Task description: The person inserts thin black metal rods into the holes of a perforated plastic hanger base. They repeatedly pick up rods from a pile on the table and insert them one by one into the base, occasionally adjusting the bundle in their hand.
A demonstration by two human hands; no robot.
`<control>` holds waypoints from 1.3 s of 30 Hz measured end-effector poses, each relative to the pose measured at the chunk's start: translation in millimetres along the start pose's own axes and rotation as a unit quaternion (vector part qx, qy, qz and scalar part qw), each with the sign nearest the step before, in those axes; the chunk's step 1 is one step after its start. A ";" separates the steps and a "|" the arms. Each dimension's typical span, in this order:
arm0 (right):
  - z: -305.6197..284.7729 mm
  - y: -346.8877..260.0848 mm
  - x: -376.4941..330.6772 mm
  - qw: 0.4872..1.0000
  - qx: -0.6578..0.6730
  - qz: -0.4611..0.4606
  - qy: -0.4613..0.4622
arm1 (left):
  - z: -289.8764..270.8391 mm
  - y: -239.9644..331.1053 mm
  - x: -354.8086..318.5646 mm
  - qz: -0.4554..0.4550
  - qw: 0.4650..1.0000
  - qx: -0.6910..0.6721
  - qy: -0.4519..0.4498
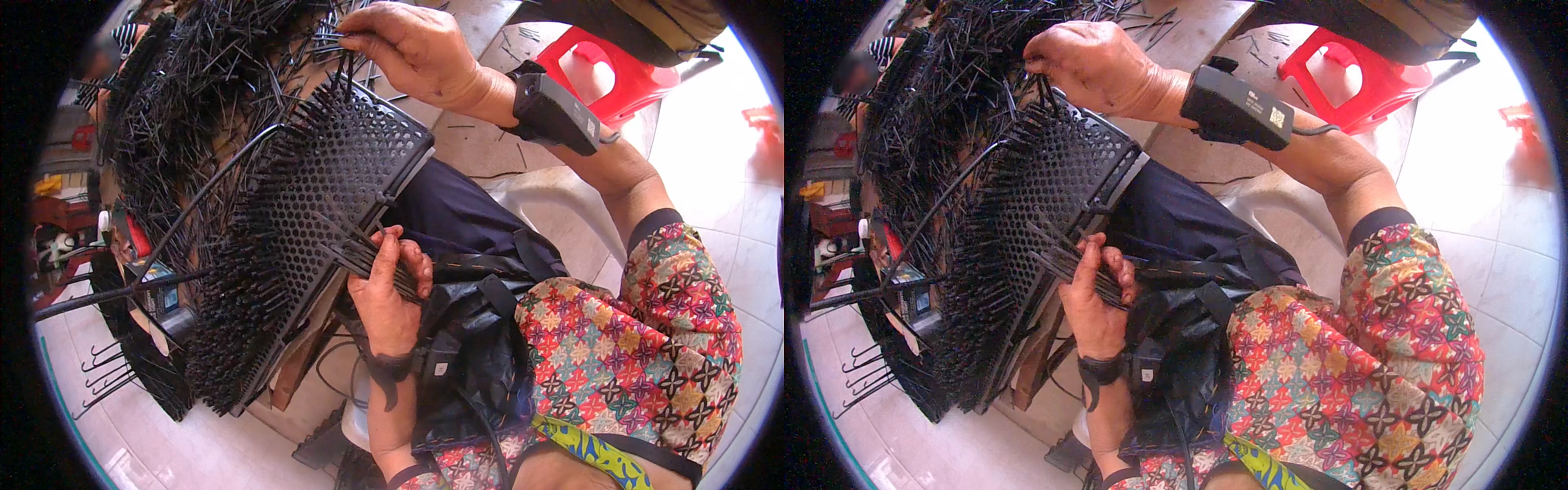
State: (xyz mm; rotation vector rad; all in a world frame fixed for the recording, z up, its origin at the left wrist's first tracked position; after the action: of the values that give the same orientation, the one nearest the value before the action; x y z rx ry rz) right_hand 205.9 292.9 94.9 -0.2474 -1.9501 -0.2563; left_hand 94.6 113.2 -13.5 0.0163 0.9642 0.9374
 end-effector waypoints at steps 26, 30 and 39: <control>60.4 13.9 -11.3 0.947 0.068 0.063 -0.309 | -9.6 -9.7 3.9 -0.018 0.999 -0.033 0.003; 57.4 10.8 -12.9 0.947 0.049 0.058 -0.314 | -12.2 -9.7 0.8 0.003 0.999 -0.003 0.040; 73.6 8.5 2.7 0.941 0.054 0.004 -0.334 | -3.5 -11.8 1.9 -0.019 0.999 -0.020 -0.036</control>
State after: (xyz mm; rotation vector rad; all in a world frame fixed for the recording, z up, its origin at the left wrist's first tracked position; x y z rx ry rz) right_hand 142.7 322.8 70.1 -0.2955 -2.6264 -0.0559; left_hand 100.5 105.8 -21.6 -0.0019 0.8766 0.9143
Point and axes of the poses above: each hand's wrist, its own x-axis towards the middle knuckle, its own z-axis out of the palm, y = z × x, the point moved 6 cm from there along x, towards the middle knuckle, and after that the axes turned 14 degrees about -z, right-handed, at the moved point
